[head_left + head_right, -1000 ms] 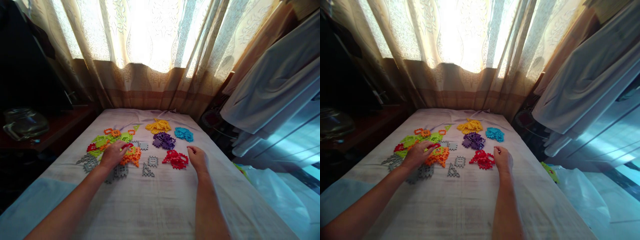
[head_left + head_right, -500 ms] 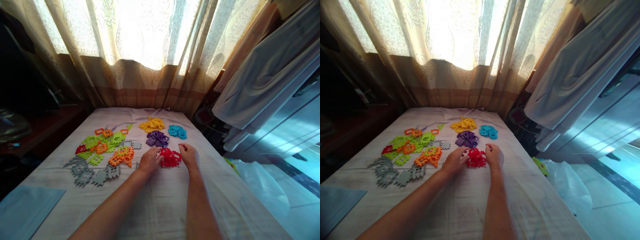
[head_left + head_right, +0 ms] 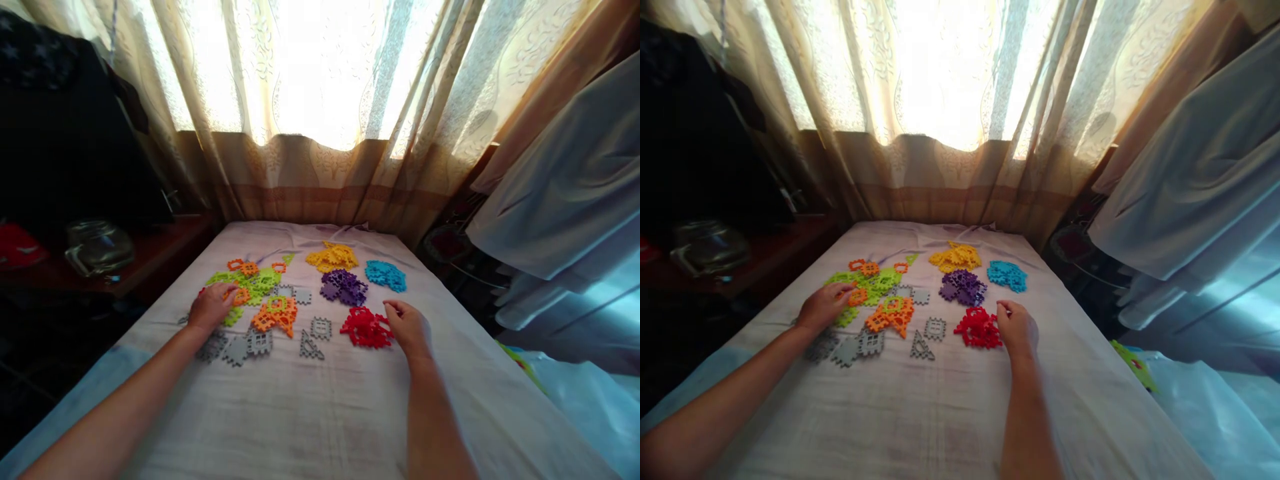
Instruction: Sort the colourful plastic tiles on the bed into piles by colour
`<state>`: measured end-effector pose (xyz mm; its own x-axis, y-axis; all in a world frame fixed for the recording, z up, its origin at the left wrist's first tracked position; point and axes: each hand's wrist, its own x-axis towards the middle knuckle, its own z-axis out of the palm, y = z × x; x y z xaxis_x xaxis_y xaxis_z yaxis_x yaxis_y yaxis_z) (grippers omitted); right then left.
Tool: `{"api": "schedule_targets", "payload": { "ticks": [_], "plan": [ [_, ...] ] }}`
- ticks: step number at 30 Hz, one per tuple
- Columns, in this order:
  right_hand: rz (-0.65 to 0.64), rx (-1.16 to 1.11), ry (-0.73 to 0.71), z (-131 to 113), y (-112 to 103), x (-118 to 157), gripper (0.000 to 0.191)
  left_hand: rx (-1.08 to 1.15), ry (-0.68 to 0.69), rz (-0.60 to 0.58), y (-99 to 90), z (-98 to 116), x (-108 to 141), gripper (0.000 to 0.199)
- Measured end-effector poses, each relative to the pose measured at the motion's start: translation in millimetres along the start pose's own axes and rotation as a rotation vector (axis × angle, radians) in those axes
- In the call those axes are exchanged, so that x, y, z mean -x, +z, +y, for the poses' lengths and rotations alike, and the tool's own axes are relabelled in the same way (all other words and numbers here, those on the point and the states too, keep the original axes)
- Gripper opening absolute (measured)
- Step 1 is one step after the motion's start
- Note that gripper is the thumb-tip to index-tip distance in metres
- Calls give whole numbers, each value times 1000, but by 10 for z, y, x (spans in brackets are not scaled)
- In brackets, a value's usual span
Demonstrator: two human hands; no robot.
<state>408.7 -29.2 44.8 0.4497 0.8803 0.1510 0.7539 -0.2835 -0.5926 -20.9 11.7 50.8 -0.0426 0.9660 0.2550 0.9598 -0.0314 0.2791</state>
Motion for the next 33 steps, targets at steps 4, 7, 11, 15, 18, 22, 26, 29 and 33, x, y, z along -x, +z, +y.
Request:
{"api": "schedule_targets", "payload": {
  "ticks": [4,7,11,15,18,22,26,29,33],
  "plan": [
    [-13,15,-10,14,40,2,33,-117,-155,-31,-149,-485,-31,40],
    [-17,24,-22,34,58,-2,34,-157,-184,-104,-128,-621,-88,42],
    [-23,59,-19,60,63,-8,36,-190,-240,-193,-68,-652,-217,46],
    [-20,66,-30,104,75,-17,37,-214,-291,-245,-70,-668,-310,49],
    [-11,62,-42,138,93,-29,38,-210,-304,-294,-80,-682,-354,42],
    [-2,46,-56,143,93,-36,36,-163,-323,-341,-81,-693,-398,39],
    [13,28,-60,112,61,-30,36,-71,-348,-314,-140,-702,-400,39],
    [33,6,-77,92,38,-28,35,26,-376,-249,-259,-699,-386,49],
    [53,-49,-110,45,18,-21,35,185,-421,-190,-475,-633,-355,59]
  ]
}}
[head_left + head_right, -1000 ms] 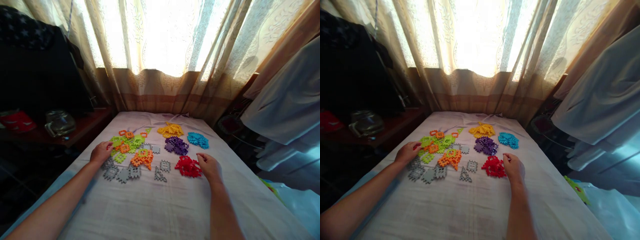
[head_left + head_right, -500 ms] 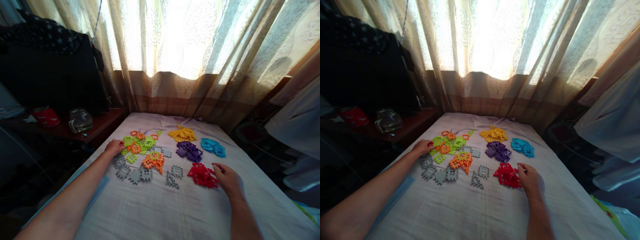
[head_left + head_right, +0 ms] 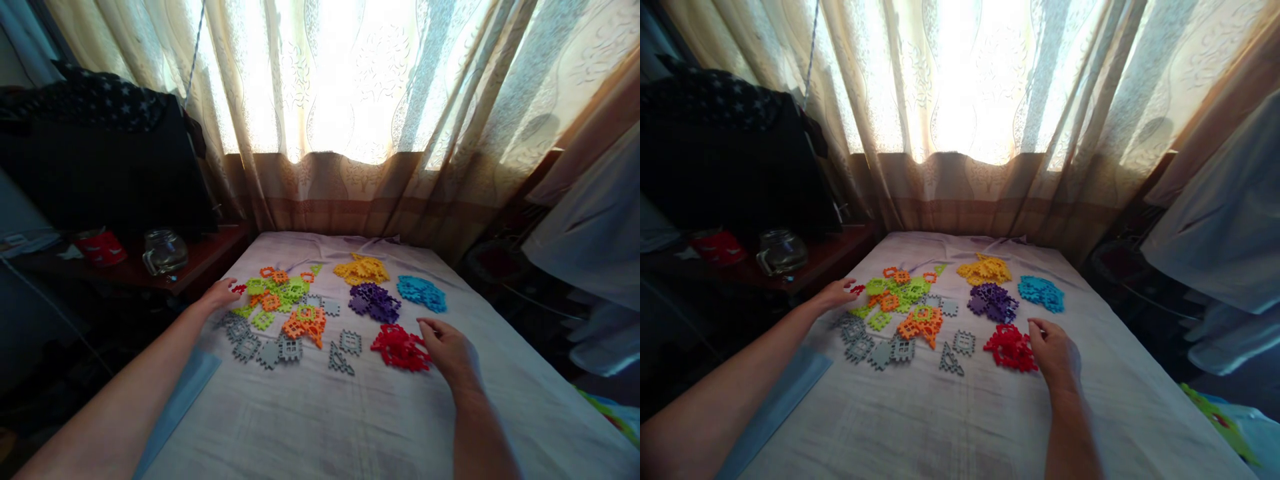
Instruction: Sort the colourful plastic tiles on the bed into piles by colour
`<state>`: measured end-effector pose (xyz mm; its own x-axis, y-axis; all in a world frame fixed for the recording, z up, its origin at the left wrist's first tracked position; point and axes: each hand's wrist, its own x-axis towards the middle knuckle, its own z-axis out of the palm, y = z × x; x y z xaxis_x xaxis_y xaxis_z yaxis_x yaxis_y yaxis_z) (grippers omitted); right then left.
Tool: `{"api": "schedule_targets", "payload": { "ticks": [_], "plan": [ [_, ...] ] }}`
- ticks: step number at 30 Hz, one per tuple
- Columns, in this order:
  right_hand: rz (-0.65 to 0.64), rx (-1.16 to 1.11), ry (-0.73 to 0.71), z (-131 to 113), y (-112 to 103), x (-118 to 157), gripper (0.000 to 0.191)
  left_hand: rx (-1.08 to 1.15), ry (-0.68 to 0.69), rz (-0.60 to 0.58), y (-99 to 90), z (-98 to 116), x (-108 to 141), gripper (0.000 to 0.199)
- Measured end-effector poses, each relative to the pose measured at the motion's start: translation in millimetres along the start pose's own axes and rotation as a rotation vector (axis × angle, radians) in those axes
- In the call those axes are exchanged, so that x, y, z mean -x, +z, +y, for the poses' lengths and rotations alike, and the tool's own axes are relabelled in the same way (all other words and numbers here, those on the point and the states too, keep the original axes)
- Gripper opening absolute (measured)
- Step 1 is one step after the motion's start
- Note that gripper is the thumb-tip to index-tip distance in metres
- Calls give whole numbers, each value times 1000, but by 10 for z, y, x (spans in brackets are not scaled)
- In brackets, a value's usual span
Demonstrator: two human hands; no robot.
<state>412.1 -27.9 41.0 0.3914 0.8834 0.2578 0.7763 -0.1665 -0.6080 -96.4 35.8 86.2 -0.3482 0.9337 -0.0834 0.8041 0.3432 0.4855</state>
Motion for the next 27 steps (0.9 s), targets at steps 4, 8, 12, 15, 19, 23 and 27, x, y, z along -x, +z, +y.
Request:
{"api": "schedule_targets", "payload": {
  "ticks": [4,8,12,15,19,23,27],
  "plan": [
    [-16,-77,-26,-152,-11,31,35,207,7,-78,-46,205,257,72],
    [-146,-228,-205,-464,-17,166,37,451,139,-313,204,596,710,78],
    [-377,-398,-441,-836,11,423,50,610,260,-586,595,1062,1172,78],
    [-511,-437,-537,-1005,64,561,39,709,322,-771,803,1310,1378,81],
    [-542,-352,-485,-922,76,500,15,785,330,-819,963,1378,1409,75],
    [-448,-160,-219,-546,-30,290,23,722,379,-439,1152,1129,1336,64],
    [-388,39,-97,-215,-114,168,29,451,568,107,1308,681,1357,42]
  ]
}}
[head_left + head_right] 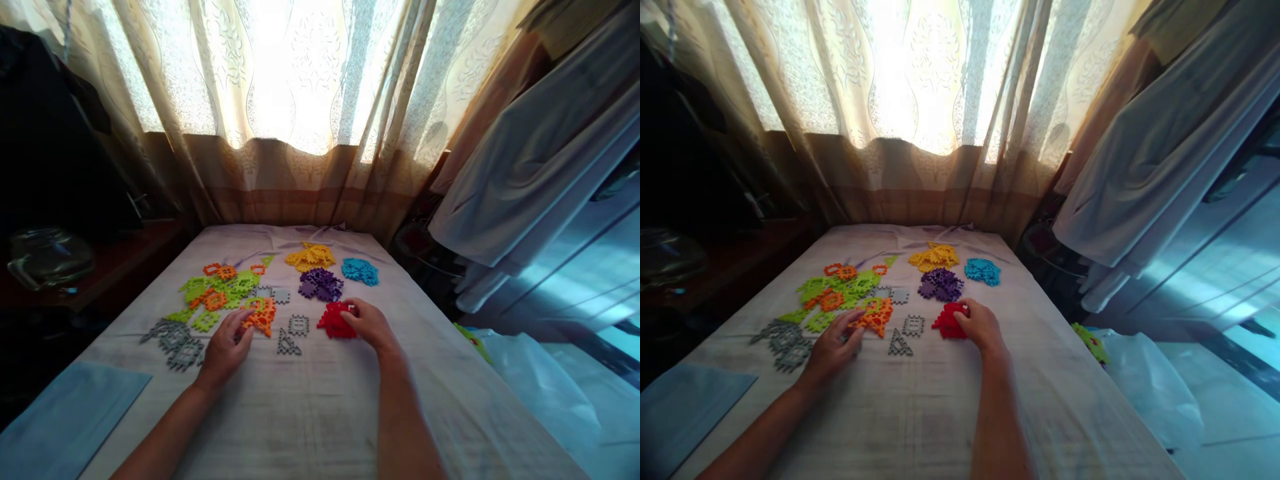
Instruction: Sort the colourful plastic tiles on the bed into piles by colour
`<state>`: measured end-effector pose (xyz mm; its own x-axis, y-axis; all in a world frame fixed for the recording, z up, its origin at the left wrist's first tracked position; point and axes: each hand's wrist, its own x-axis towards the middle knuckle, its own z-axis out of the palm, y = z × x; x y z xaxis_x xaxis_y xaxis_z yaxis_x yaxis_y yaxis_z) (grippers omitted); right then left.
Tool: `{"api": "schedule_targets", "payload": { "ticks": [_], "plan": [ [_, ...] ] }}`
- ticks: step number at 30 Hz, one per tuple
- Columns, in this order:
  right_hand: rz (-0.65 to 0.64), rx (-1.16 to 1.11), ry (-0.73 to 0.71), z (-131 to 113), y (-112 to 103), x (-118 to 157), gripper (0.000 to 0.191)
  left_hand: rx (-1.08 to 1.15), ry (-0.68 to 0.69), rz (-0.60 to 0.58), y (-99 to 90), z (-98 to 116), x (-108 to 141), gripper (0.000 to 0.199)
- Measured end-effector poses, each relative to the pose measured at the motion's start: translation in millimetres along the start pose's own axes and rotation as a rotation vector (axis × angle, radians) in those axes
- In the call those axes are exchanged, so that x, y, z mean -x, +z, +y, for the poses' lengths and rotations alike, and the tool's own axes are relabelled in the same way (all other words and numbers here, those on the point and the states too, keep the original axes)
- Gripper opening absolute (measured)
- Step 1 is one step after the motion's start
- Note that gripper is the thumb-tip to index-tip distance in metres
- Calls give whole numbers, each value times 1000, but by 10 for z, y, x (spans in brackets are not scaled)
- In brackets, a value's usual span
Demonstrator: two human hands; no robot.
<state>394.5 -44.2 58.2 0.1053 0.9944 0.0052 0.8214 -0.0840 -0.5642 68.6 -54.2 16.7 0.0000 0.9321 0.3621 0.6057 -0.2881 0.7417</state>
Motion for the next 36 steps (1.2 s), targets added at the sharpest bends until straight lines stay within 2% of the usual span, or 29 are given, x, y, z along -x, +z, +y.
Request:
{"api": "schedule_targets", "payload": {
  "ticks": [4,7,11,15,18,21,29,33,36],
  "plan": [
    [101,139,27,11,22,-8,34,-191,167,133,-115,-212,216,34],
    [181,224,-76,-168,126,18,39,-252,237,185,-153,-238,256,32],
    [66,326,-304,-385,396,128,37,-296,262,197,-146,-240,242,31],
    [41,416,-381,-325,590,203,36,-301,292,215,-133,-295,233,31],
    [84,428,-396,-158,559,188,28,-290,293,237,-126,-344,228,31],
    [141,430,-397,26,436,137,24,-277,253,227,-122,-379,224,32],
    [215,437,-265,500,110,-154,24,-248,176,199,-97,-458,208,34],
    [208,390,-266,506,144,-100,27,-233,158,203,-95,-446,201,34],
    [160,388,-330,391,247,41,40,-230,170,201,-107,-409,197,33]
  ]
}}
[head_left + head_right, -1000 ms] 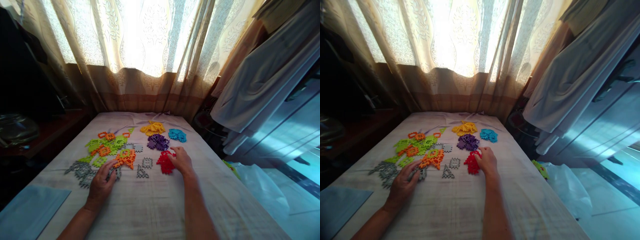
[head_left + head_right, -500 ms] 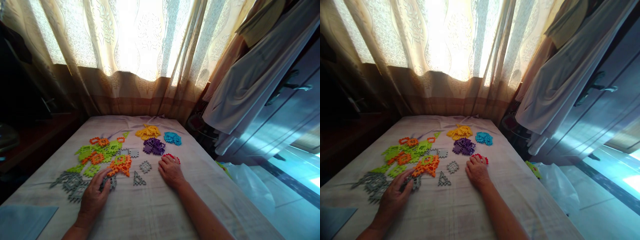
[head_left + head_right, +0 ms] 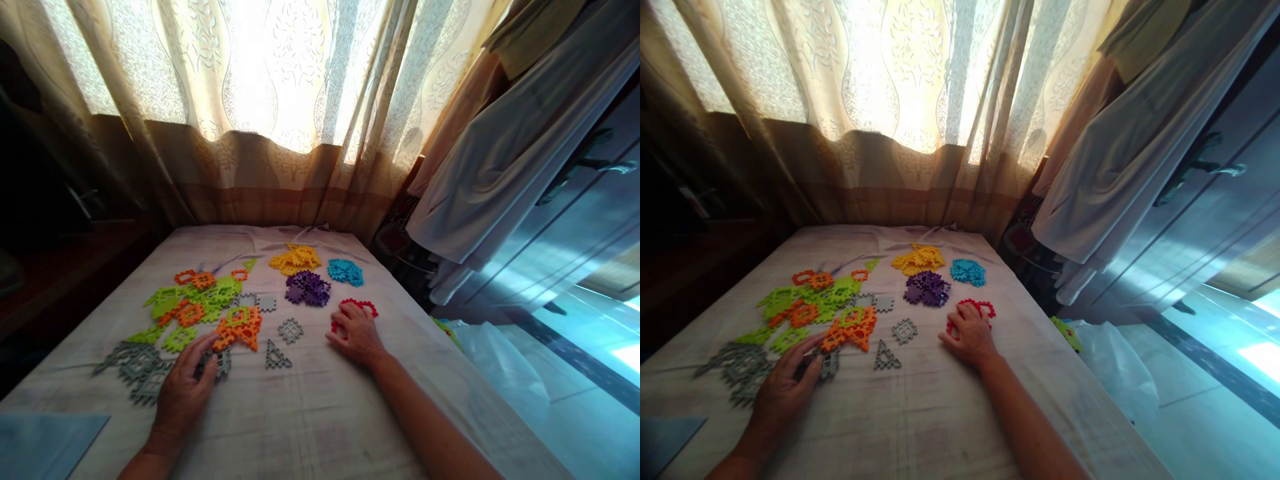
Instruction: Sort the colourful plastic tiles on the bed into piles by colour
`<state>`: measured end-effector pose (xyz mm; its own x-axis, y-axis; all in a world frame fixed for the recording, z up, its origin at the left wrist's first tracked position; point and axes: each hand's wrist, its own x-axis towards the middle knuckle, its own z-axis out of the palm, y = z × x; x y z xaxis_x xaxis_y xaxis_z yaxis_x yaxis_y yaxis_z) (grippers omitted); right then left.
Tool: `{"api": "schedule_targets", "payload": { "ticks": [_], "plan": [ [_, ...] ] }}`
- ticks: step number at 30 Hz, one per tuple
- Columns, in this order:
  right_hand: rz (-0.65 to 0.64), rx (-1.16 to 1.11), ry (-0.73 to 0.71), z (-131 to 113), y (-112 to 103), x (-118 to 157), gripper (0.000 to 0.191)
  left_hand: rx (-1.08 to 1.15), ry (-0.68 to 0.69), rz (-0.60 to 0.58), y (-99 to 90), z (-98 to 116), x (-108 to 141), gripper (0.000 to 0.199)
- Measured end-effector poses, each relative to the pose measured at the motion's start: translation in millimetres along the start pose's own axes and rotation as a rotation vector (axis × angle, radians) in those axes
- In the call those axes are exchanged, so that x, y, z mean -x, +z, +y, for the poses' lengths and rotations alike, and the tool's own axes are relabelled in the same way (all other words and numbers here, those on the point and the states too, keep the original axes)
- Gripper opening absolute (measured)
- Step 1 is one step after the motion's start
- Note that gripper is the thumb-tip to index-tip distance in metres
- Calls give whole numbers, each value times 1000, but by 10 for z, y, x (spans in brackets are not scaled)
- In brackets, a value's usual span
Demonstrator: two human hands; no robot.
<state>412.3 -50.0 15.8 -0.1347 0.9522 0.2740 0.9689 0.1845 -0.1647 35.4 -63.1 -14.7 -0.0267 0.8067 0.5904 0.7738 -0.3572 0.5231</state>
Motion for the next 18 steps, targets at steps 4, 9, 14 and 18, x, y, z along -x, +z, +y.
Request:
{"api": "schedule_targets", "payload": {
  "ticks": [4,9,14,18],
  "plan": [
    [3,15,9,-67,24,23,34,14,12,-10,-16,16,-1,33],
    [69,46,80,336,36,-128,25,11,10,15,-1,-14,8,33],
    [85,59,100,748,40,-252,27,0,6,6,-8,10,3,34],
    [98,100,170,897,49,-325,29,-22,9,-8,-32,52,0,34]
  ]
}}
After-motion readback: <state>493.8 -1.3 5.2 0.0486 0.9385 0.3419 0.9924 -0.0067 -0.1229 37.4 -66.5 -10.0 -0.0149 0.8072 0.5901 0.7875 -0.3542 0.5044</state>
